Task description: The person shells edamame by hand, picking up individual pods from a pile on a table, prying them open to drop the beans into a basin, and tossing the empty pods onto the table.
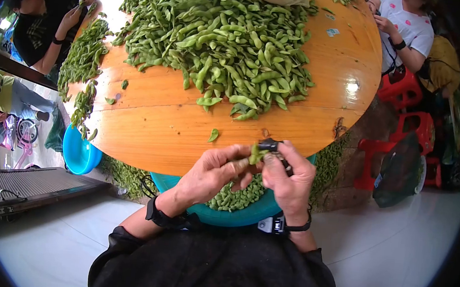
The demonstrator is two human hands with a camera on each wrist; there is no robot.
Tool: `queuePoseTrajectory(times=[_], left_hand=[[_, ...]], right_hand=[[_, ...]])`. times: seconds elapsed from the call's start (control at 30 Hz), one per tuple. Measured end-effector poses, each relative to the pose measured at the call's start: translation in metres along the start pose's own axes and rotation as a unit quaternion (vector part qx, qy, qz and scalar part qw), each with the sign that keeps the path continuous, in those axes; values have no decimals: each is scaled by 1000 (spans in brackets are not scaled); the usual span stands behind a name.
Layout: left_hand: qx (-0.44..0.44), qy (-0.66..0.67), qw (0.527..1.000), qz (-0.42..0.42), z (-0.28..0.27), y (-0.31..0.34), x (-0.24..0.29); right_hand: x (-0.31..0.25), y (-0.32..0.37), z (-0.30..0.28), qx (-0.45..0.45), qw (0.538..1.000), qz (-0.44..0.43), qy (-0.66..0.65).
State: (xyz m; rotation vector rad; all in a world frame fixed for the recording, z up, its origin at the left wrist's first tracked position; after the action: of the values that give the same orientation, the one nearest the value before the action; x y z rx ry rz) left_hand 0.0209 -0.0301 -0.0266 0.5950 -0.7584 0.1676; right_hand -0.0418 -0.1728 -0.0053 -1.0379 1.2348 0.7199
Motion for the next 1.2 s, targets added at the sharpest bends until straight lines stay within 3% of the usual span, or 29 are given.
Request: queuePoseTrajectory(times=[0.03, 0.07, 0.1, 0.17, 0.23, 0.3, 0.37, 0.43, 0.5, 0.53, 0.63, 0.73, 0.8, 0.83, 0.9, 0.97, 1.0, 1.1, 1.2], left_hand=[[-22, -122, 992, -26, 4, 4, 1], [-68, -168, 983, -33, 10, 9, 0], [-67, -169, 983, -34, 10, 12, -2], [-211, -395, 885, 128, 30, 26, 0], [-189, -425, 871, 159, 30, 33, 12], [95, -501, 845, 159, 4, 34, 33], [346, -559, 728, 194, -19, 33, 46], [377, -549, 712, 222, -29, 26, 46], [422, -584, 654, 230, -29, 23, 45], [412, -597, 646, 237, -28, 21, 44], [390, -598, 651, 260, -25, 21, 48], [441, -577, 651, 220, -48, 37, 51], [553, -581, 552, 229, -76, 61, 69], [603, -603, 472, 223, -76, 72, 80], [608, -621, 438, 230, -82, 78, 87], [530, -612, 520, 273, -72, 61, 86], [484, -580, 599, 266, -63, 48, 85], [416, -666, 575, 231, -54, 16, 85], [393, -671, 592, 212, -63, 10, 88]], right_hand=[[4, 3, -6, 28, 990, 95, -105], [1, 4, -18, 28, 988, 92, -122], [-5, 6, -35, 30, 990, 102, -95], [-23, 7, -74, 44, 993, 105, 24], [-29, 15, -121, -43, 983, 73, 161], [-30, 27, -158, -38, 936, 104, 334], [-20, 37, -185, 7, 895, 64, 442], [-16, 41, -190, 42, 903, 103, 415], [-13, 40, -181, 69, 923, 132, 355], [-11, 36, -172, 57, 929, 108, 349], [-5, 25, -149, 23, 944, 29, 329], [-10, 15, -135, -2, 956, 58, 287], [-13, 14, -139, 9, 944, 21, 328], [-13, 13, -140, 9, 945, 20, 327], [-8, 14, -144, 29, 947, 85, 307], [-9, 8, -131, 17, 953, 53, 299], [-11, 4, -123, 8, 956, 24, 292], [-18, -5, -98, -42, 954, -27, 294], [-18, -7, -81, -77, 953, -28, 293]])
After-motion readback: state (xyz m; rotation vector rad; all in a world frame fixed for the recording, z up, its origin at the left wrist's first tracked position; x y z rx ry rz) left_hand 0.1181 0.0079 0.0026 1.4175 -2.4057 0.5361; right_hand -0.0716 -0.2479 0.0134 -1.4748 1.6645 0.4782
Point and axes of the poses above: each hand's wrist, its own y-axis away from the middle knuckle, its own z-axis out of the palm, x = y × z, the point moved 5 cm from there along -y, towards the middle knuckle, and after that the axes turned 11 degrees about -z, right-handed, at the moved point
